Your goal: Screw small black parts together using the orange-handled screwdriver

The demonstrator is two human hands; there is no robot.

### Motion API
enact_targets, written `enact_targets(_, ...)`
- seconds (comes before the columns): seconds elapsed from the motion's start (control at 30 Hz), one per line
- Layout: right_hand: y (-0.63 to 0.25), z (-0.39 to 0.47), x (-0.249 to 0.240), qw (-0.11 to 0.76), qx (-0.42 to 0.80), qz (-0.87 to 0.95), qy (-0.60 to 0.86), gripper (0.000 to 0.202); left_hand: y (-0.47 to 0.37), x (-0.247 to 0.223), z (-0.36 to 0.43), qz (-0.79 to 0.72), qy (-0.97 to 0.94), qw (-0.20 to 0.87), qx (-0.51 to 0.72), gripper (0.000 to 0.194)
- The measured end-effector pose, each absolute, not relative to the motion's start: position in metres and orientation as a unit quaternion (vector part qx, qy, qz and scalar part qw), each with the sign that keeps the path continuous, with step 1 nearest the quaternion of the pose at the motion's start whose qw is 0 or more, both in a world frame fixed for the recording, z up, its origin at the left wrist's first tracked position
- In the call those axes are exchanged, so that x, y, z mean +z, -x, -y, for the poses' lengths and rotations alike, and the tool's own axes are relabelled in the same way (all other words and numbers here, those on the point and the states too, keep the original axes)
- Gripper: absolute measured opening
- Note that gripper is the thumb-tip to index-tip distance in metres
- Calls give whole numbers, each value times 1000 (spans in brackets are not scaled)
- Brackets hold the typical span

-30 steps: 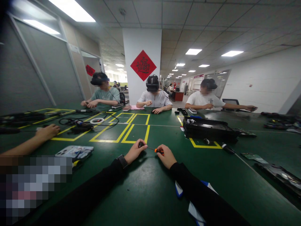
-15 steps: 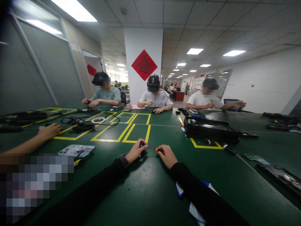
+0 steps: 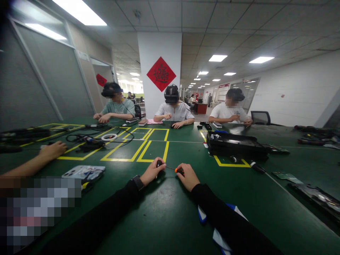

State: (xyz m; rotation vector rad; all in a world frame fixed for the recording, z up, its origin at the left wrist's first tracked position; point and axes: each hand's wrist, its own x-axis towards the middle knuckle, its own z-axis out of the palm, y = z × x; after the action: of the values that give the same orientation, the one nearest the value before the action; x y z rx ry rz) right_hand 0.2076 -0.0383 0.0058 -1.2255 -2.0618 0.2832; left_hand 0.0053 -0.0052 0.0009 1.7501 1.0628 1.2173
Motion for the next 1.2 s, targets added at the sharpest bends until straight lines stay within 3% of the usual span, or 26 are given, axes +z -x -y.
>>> enact_targets(0.23, -205, 38, 6, 345, 96, 802, 478, 29, -5, 1, 6, -416, -683, 370, 473, 16)
enact_targets(0.4, -206, 39, 6, 360, 98, 800, 470, 13, -5, 1, 5, -417, -678, 376, 474, 17)
enact_targets(0.7, -204, 37, 4, 351, 93, 792, 490, 24, -5, -1, 4, -408, -681, 375, 478, 16)
enact_targets(0.83, -206, 37, 4, 354, 90, 797, 482, 12, -5, 0, 5, -398, -685, 376, 480, 16)
enact_targets(1.1, -206, 36, 4, 349, 100, 792, 491, 24, -6, 0, 5, -403, -680, 376, 483, 16)
enact_targets(1.2, -207, 35, 3, 353, 104, 797, 479, 15, -6, 1, 5, -408, -673, 384, 483, 18)
